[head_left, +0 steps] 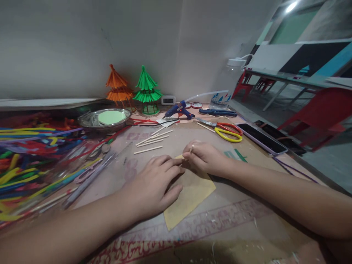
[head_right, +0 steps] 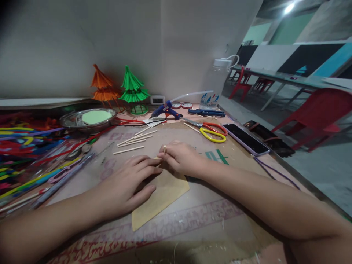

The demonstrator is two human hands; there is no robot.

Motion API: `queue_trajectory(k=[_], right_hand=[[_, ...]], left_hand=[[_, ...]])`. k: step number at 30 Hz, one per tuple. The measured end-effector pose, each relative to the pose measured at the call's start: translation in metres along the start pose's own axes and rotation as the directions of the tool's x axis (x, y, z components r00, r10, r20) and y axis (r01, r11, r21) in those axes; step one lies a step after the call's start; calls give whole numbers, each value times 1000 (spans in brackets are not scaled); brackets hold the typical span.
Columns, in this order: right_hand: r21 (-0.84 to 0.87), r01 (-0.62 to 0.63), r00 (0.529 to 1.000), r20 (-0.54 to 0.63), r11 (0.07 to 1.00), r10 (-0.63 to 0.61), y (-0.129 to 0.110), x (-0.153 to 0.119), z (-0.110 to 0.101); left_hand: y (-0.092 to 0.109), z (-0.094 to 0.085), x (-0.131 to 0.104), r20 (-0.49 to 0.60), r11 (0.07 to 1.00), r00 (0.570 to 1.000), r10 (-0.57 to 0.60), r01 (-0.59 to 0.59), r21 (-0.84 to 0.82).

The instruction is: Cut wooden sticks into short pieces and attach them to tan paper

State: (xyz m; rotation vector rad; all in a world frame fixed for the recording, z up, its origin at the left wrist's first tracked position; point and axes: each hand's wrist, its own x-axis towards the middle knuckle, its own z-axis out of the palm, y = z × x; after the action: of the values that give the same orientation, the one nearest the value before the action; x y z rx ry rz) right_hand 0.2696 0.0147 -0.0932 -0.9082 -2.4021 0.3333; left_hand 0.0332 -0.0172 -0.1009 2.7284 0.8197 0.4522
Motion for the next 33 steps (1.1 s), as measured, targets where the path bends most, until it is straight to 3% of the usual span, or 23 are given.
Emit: queue_trajectory(k=[7,12,16,18,20,22,23,26,33], right_hand=[[30,-16,1000,11,999,15,4,1,-1],[3,-150,988,-19,989,150,5,2,-2],[218,-205,979,64,954,196,-4,3,-2],[488,-309,949,98,816,300,-9,4,-2],[767,-354,913,158,535,377,-13,4,-2],[902,-333,900,218,275,377,-17,5,-2],[923,-329,900,242,201,363,-18,4,-2],[933,-336,900,277,130,337,-19,3,0],[923,-339,880,243,181,407,-13,2,5]], left_hand=[[-1,0,1,3,1000,1000,2,-2,1],[1,0,0,-4,1000,1000,4,-4,-4],[1,1,-1,-2,1000,1000,10,-10,-11],[-1,1,0,-29,998,1000,7,-9,-62],[-4,1,3,-97,985,995,-3,-14,-175],[-8,0,6,-191,955,980,-48,-11,-296],[-10,-2,7,-235,940,969,-80,-5,-342],[-11,-6,8,-318,918,938,-137,0,-396],[-6,-9,3,-365,923,928,-74,-75,-378]])
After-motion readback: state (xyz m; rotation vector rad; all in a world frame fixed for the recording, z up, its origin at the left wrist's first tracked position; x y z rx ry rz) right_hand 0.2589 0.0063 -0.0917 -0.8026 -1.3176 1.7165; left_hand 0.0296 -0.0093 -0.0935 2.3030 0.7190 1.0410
